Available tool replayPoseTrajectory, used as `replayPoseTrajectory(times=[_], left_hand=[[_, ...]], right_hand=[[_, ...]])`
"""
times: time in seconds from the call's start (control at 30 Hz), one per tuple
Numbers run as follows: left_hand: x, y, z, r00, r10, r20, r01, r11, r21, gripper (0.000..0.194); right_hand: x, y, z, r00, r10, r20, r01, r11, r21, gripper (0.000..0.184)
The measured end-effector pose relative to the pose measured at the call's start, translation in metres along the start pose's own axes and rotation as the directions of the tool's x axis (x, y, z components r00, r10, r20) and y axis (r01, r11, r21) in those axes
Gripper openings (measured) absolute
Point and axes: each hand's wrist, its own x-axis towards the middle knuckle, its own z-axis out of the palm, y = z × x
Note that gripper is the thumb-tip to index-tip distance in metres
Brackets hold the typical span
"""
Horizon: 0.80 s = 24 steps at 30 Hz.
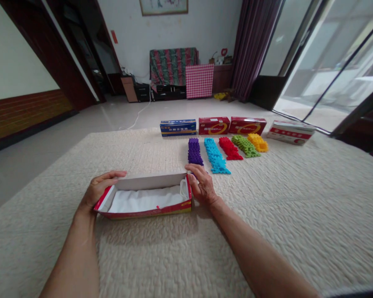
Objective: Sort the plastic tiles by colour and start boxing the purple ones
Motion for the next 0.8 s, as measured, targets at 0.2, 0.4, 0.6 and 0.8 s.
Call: replayPoseTrajectory(times=[0.2, 0.4, 0.6, 0.8], left_hand=[[-0.002, -0.001, 0.004, 0.997, -0.074, -0.033, 0.072, 0.996, -0.048, 0.035], [-0.003, 0.012, 0.0, 0.998, 0.026, 0.054, -0.038, 0.973, 0.227, 0.033], [-0.007, 0.016, -0.005, 0.989, 0.116, 0.093, -0.138, 0.951, 0.278, 0.046], [-0.03, 0.015, 0.001, 0.979, 0.003, -0.203, 0.015, 0.996, 0.086, 0.063]], right_hand=[[0.0, 0.001, -0.006, 1.0, -0.028, 0.0, 0.028, 0.999, -0.041, 0.025], [0.001, -0.004, -0.012, 0.999, -0.028, 0.036, 0.028, 1.0, -0.014, 0.02], [0.002, 0.0, -0.01, 1.0, -0.017, -0.015, 0.017, 1.0, -0.015, 0.03], [-0.001, -0.015, -0.008, 0.995, -0.013, -0.096, 0.014, 1.0, 0.009, 0.035]])
